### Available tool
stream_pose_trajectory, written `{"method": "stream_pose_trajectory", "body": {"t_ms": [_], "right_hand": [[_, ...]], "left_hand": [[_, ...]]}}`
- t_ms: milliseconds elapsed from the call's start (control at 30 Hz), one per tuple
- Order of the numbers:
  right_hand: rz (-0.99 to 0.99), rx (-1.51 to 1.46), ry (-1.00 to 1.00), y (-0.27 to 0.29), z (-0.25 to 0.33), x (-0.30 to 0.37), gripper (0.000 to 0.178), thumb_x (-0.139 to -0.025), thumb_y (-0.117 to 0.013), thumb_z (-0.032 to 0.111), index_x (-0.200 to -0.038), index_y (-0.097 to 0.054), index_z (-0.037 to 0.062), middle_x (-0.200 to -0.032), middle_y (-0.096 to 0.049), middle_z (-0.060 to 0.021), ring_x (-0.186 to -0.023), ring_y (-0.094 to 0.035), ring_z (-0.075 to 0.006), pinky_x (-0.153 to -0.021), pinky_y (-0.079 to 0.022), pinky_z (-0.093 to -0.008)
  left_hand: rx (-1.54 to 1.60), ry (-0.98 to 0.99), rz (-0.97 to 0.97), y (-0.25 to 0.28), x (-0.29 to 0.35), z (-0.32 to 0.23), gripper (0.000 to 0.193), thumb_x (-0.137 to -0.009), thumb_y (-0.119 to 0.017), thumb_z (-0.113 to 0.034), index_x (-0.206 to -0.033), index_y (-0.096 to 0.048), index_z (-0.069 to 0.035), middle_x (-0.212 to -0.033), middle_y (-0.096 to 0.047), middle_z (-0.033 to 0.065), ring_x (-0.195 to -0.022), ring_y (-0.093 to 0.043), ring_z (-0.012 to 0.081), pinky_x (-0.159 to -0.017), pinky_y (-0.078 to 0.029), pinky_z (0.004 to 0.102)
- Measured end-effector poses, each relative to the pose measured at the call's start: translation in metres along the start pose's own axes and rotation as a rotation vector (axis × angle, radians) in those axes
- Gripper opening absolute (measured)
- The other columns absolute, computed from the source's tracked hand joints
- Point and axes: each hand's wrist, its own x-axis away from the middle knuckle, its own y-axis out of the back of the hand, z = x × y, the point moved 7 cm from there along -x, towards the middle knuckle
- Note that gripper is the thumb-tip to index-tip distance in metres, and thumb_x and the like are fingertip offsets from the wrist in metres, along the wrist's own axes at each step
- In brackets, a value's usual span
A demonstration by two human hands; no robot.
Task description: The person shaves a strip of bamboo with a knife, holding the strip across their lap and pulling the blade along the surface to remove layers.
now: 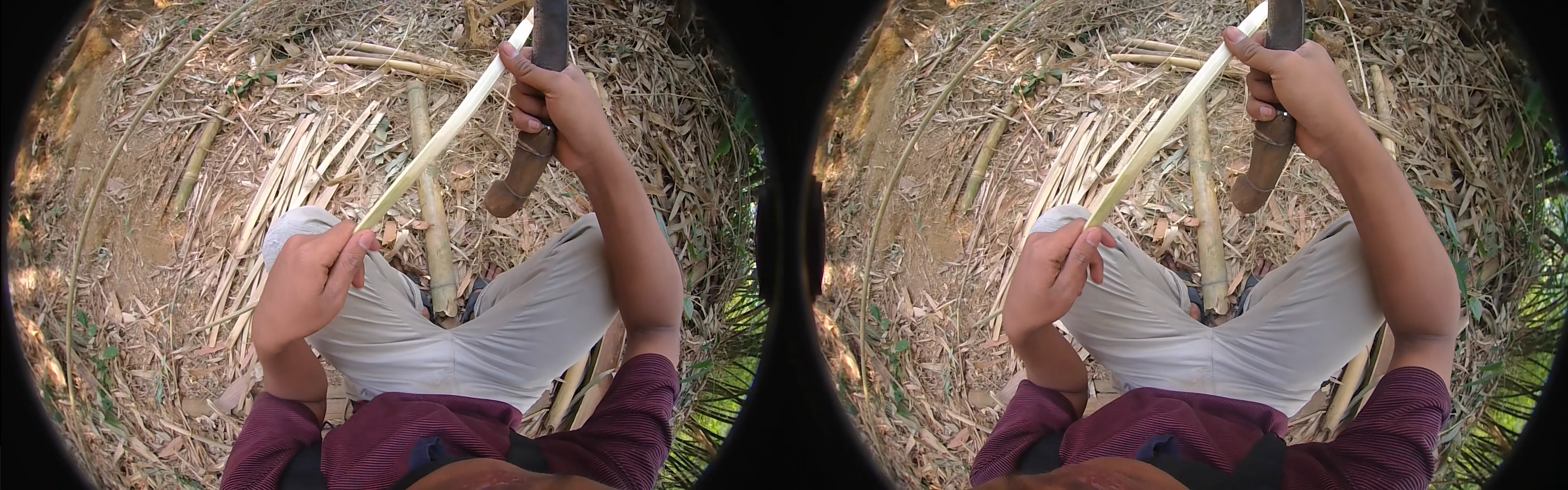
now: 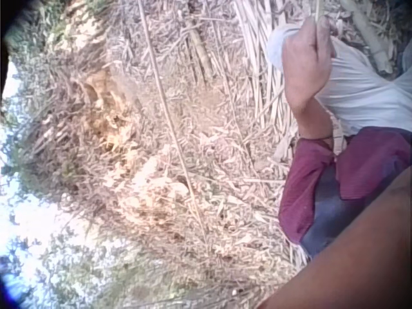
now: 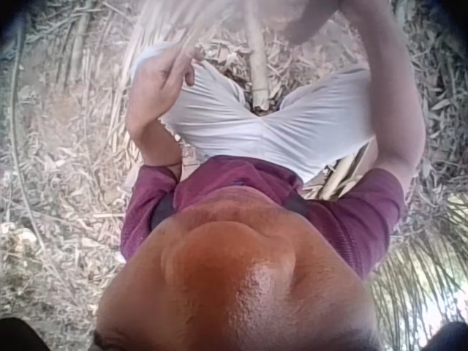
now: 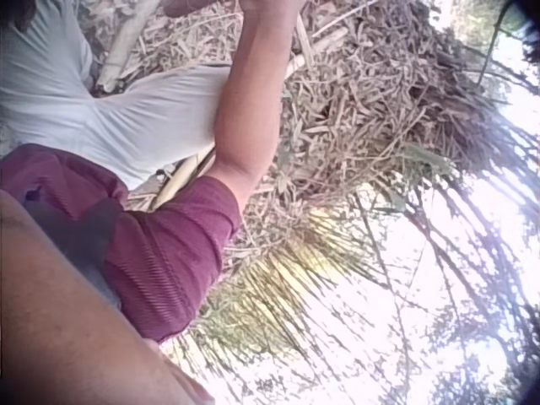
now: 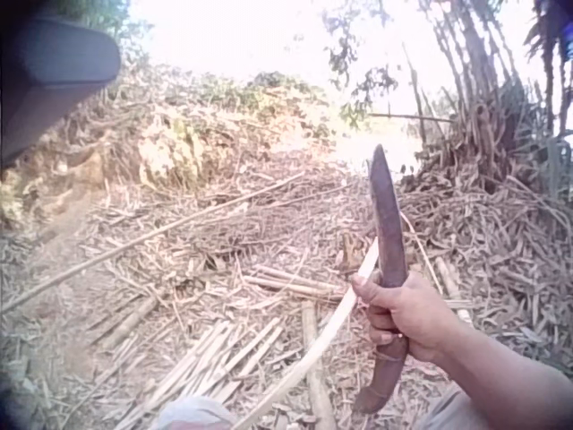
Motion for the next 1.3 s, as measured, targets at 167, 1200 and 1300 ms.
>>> {"method": "stream_pose_trajectory", "body": {"t_ms": [167, 1200, 1300], "right_hand": [[-0.143, 0.478, 0.114, -0.011, 0.013, 0.012, 0.047, -0.1, -0.052, 0.047, -0.083, -0.063, 0.0051, -0.056, -0.032, 0.0088, -0.045, -0.027, -0.0037, -0.042, -0.027, -0.0265], [-0.096, 0.866, 0.769, -0.018, 0.018, 0.047, 0.065, -0.098, -0.044, 0.059, -0.064, -0.051, 0.0037, -0.052, -0.044, -0.0085, -0.045, -0.044, -0.022, -0.044, -0.036, -0.0361], [0.078, 0.956, 0.741, -0.05, 0.005, 0.068, 0.063, -0.089, -0.056, 0.065, -0.069, -0.053, 0.005, -0.055, -0.05, -0.0106, -0.048, -0.055, -0.0293, -0.046, -0.044, -0.0398]], "left_hand": [[-0.06, -0.087, -0.308, 0.0, -0.011, -0.01, 0.027, -0.102, -0.051, -0.015, -0.084, -0.063, 0.001, -0.053, -0.051, 0.0056, -0.045, -0.044, 0.0093, -0.044, -0.034, 0.0309], [0.014, -0.125, -0.571, -0.026, -0.026, -0.042, 0.024, -0.101, -0.053, -0.013, -0.082, -0.058, 0.001, -0.053, -0.048, 0.0065, -0.043, -0.04, 0.0108, -0.042, -0.028, 0.031], [0.217, -0.023, -0.381, -0.031, -0.035, -0.036, 0.022, -0.1, -0.053, -0.016, -0.085, -0.057, -0.001, -0.061, -0.055, 0.0158, -0.048, -0.052, 0.0347, -0.047, -0.038, 0.0424]]}}
